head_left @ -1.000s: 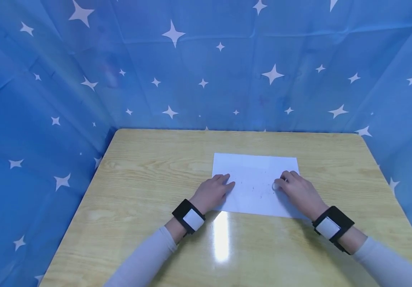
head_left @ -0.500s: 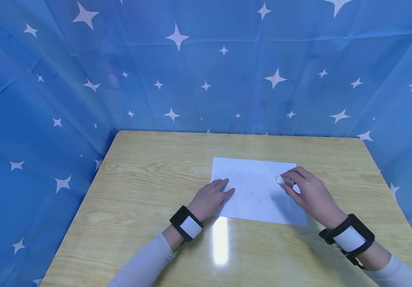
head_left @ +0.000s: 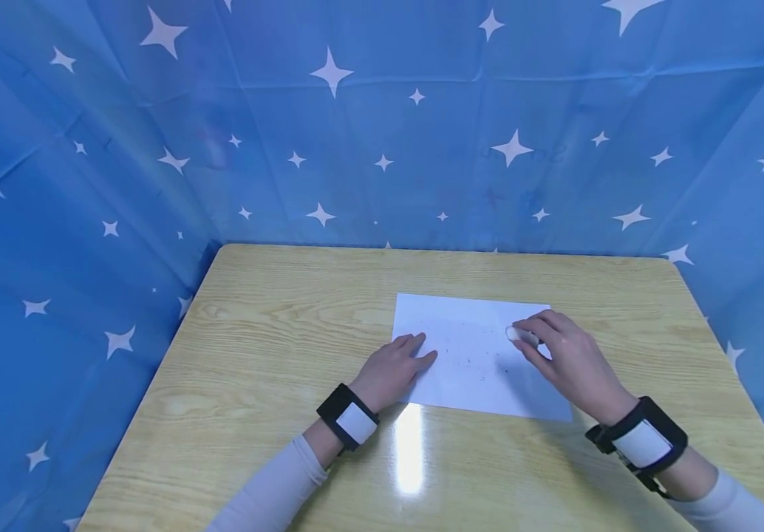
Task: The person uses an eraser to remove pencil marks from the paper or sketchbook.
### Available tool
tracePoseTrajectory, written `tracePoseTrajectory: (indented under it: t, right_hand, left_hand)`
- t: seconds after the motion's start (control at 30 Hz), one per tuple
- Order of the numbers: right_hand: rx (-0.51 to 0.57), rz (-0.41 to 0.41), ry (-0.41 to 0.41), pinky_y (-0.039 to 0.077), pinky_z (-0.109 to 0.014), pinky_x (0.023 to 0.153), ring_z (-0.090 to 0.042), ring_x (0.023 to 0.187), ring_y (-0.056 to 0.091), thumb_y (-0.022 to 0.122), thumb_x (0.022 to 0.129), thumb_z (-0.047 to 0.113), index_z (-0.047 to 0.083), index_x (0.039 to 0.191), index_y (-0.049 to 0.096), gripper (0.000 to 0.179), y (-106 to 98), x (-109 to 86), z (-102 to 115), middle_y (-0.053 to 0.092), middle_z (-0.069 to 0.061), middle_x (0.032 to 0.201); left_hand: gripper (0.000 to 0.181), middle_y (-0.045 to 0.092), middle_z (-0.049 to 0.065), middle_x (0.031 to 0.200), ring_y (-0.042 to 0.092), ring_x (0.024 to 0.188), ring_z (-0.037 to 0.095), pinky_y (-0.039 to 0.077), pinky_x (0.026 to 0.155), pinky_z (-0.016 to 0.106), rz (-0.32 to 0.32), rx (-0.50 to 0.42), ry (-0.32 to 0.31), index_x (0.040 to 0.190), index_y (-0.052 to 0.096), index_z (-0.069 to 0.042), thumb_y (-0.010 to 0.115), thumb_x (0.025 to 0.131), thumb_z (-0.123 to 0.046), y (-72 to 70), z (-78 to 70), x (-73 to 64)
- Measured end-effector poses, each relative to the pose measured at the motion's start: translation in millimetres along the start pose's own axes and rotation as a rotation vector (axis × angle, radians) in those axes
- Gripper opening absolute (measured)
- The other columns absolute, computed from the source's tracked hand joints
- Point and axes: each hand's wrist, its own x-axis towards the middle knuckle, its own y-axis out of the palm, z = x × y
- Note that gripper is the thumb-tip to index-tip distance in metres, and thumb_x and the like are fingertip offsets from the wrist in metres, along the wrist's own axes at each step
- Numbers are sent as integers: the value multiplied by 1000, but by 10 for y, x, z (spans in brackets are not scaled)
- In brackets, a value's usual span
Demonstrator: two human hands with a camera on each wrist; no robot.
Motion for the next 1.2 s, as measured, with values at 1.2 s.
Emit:
tracePoseTrajectory:
  t: [1.2]
  right_hand:
    - [5, -8, -24, 58, -36, 61, -11, 77, 58, 77, 79, 18, 9, 102, 72, 26, 21, 34, 112, 66, -5, 95]
  left_hand:
    - [39, 48, 15, 144, 42, 129, 27, 45, 104, 40, 18, -25, -16, 135, 58, -20, 50, 98, -15, -30, -18, 18]
